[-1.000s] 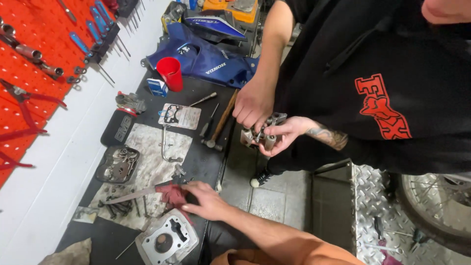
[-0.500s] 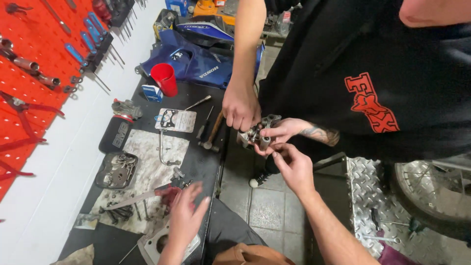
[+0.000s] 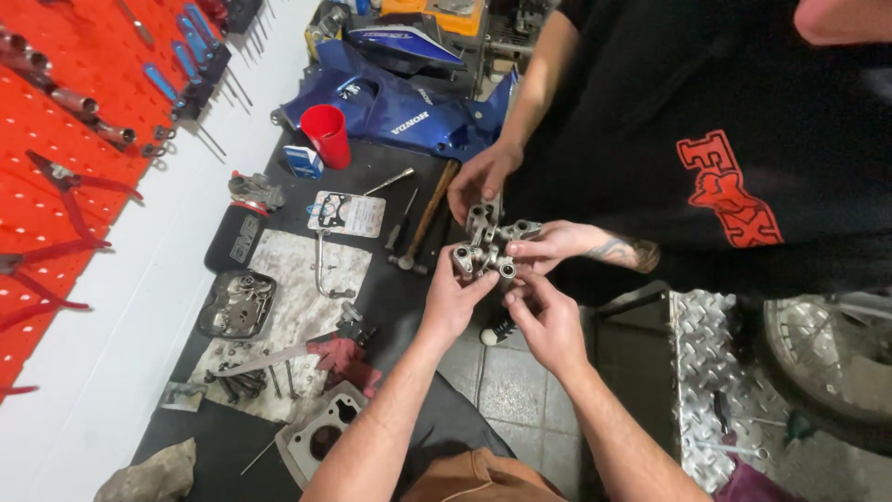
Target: The person works on a disassembled motorcycle cylinder head, using a screwdriver to remove and insert pins and a small metal ring. They handle the cylinder head and a separate metal component, repeatedly inserting and removing fasteners while another person stands nearby.
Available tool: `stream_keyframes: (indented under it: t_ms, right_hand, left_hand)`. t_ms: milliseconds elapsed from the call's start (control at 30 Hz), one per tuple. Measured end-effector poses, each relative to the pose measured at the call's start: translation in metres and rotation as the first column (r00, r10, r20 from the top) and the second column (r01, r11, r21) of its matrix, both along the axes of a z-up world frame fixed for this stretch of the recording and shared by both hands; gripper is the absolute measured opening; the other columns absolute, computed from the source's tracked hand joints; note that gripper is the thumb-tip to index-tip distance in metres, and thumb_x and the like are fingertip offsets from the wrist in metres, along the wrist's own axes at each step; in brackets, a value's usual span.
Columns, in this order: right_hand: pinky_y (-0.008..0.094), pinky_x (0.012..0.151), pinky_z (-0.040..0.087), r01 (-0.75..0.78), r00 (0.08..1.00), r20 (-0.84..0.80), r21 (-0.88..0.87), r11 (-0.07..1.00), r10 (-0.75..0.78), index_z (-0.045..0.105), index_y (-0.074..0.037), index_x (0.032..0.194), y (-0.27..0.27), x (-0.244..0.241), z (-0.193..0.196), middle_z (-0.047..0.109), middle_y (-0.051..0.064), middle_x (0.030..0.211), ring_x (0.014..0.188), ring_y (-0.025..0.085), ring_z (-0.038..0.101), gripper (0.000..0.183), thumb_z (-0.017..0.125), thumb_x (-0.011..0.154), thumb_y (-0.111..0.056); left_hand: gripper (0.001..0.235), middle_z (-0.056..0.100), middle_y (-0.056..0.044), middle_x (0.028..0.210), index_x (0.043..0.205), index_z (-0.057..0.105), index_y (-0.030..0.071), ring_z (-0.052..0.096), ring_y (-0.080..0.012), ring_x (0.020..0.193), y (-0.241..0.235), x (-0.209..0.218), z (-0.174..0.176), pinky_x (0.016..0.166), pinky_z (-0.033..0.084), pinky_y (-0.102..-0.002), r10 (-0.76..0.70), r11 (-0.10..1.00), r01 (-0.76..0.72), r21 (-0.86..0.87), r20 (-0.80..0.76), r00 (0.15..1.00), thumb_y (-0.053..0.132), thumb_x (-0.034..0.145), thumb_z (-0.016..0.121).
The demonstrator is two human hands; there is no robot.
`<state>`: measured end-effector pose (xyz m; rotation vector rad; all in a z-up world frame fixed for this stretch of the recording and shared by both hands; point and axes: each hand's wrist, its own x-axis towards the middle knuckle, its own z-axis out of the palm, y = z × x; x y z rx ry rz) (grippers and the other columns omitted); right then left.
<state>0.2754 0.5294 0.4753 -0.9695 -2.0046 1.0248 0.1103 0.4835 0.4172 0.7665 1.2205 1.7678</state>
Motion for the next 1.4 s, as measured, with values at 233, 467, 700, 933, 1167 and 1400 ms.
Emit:
stream_keyframes:
  t_ms: [233, 467, 700, 933, 1167, 1400]
  right_hand:
    - [0.029, 0.059, 0.055, -0.269, 0.953, 0.175, 0.113, 0.957, 0.247, 0.075, -0.008, 0.11, -0.01, -0.015, 0.063, 0.078, 0.007, 0.086, 0.064, 0.014, 0.07, 0.023, 0.075, 0.09, -0.019]
    - [0.047, 0.055, 0.052, -0.657, 0.746, 0.502, 0.441, 0.612, 0.439, 0.07, -0.007, 0.084, -0.054, -0.087, 0.136, 0.069, 0.011, 0.073, 0.069, 0.034, 0.068, 0.025, 0.073, 0.087, -0.031]
    - [0.049, 0.058, 0.053, -0.868, 0.496, 0.555, 0.344, 0.359, 0.668, 0.063, -0.007, 0.079, -0.117, -0.101, 0.099, 0.065, 0.012, 0.071, 0.069, 0.037, 0.067, 0.027, 0.069, 0.091, -0.03]
    - [0.048, 0.075, 0.052, -0.987, 0.152, 0.374, 0.111, 0.118, 0.915, 0.061, -0.007, 0.092, -0.16, -0.101, 0.038, 0.065, 0.011, 0.085, 0.085, 0.036, 0.065, 0.017, 0.069, 0.093, -0.022]
    - [0.046, 0.078, 0.052, -0.975, -0.065, 0.294, 0.183, -0.123, 0.954, 0.061, -0.008, 0.103, -0.175, -0.118, 0.052, 0.065, 0.009, 0.093, 0.09, 0.032, 0.066, 0.021, 0.069, 0.084, -0.014]
    - [0.037, 0.076, 0.056, -0.906, 0.382, -0.146, -0.254, 0.338, 0.913, 0.064, -0.009, 0.094, -0.115, -0.102, -0.041, 0.069, 0.006, 0.092, 0.084, 0.024, 0.069, 0.005, 0.064, 0.092, -0.014]
  left_hand:
    - [0.049, 0.061, -0.005, 0.118, 0.13, 0.048, 0.003, 0.062, -0.0126, 0.109, -0.066, -0.015, 0.027, 0.097, 0.053, -0.031, 0.108, 0.985, -0.112, 0.132, 0.033, 0.994, 0.005, 0.09, 0.076]
    - [0.061, 0.057, -0.005, 0.116, 0.131, 0.044, 0.004, 0.06, -0.0141, 0.109, -0.156, -0.019, 0.032, 0.093, 0.055, -0.03, 0.133, 0.983, -0.132, 0.129, 0.004, 0.991, 0.004, 0.083, 0.081]
    - [0.06, 0.053, -0.01, 0.121, 0.117, 0.055, -0.001, 0.065, -0.0198, 0.102, -0.248, 0.019, 0.088, 0.075, 0.064, -0.032, 0.417, 0.812, -0.557, -0.174, -0.494, 0.763, 0.009, 0.067, 0.086]
    - [0.052, 0.072, -0.004, 0.095, 0.114, 0.066, 0.001, 0.068, -0.0139, 0.085, -0.331, 0.046, 0.019, 0.077, 0.058, -0.03, 0.362, 0.772, -0.457, -0.443, -0.285, 0.888, 0.015, 0.068, 0.088]
    - [0.059, 0.069, -0.003, 0.106, 0.124, 0.063, 0.002, 0.063, -0.0116, 0.098, -0.375, 0.034, 0.009, 0.089, 0.054, -0.031, 0.257, 0.891, -0.151, -0.428, 0.2, 0.945, 0.011, 0.069, 0.082]
    - [0.063, 0.06, -0.006, 0.125, 0.13, 0.058, 0.003, 0.055, -0.0149, 0.117, -0.372, 0.035, 0.025, 0.102, 0.046, -0.033, 0.301, 0.914, -0.254, -0.315, 0.109, 0.947, 0.012, 0.073, 0.083]
